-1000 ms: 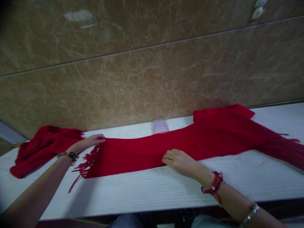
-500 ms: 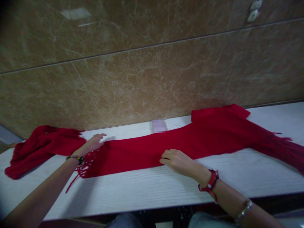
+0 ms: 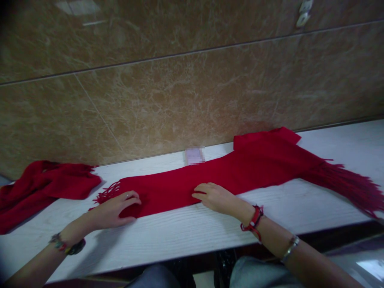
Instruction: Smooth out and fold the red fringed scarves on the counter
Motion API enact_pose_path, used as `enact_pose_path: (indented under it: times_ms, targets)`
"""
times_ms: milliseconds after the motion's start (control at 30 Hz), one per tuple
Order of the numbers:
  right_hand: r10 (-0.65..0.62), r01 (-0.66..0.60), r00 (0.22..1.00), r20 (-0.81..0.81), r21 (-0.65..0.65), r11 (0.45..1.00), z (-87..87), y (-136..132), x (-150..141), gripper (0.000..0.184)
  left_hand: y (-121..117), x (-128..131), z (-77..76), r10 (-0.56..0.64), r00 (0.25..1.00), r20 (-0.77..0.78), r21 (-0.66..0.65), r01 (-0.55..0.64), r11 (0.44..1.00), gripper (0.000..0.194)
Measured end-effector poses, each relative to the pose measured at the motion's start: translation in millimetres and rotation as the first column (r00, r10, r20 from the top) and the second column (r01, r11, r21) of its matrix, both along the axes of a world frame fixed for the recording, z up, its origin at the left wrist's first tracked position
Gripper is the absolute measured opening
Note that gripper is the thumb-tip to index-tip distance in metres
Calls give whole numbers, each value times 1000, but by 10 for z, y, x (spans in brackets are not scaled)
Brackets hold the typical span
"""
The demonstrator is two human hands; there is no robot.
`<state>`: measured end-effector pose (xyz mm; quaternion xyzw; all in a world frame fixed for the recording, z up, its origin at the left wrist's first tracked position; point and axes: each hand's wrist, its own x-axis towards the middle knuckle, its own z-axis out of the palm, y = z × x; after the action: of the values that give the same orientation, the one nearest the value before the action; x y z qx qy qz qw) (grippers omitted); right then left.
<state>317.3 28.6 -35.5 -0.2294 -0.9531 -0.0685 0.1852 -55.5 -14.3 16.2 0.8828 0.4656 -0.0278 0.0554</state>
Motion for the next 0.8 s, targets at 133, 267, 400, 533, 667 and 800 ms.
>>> enact_pose_path:
  times_ms: [133, 267, 400, 533, 667, 800]
  targets:
    - [-1, 0, 1000, 27, 52, 999, -22, 19, 4, 35, -94, 5, 33, -2, 999, -40, 9, 3, 1000, 27]
    - [-2, 0, 1000, 19, 93, 996, -43, 44, 32, 37, -92, 9, 98, -17, 997, -74, -5, 16, 1000, 23]
    - [35, -34, 999, -7, 105, 994, -12, 41, 50, 37, -4, -56, 110, -55, 997, -45, -35, 54, 998, 27]
    - [83, -78, 996, -34, 136, 988, 38, 36, 62, 27, 7, -117, 83, -45, 998, -48, -44, 43, 998, 27]
    - [88, -92, 996, 27, 160, 983, 81, 40, 94, 18, -61, -139, 109, 10, 996, -88, -48, -14, 999, 28]
    - [104, -129, 985, 137, 185, 974, 125, 42, 132, 17, -94, -199, 122, 42, 995, -96, -72, -49, 996, 25]
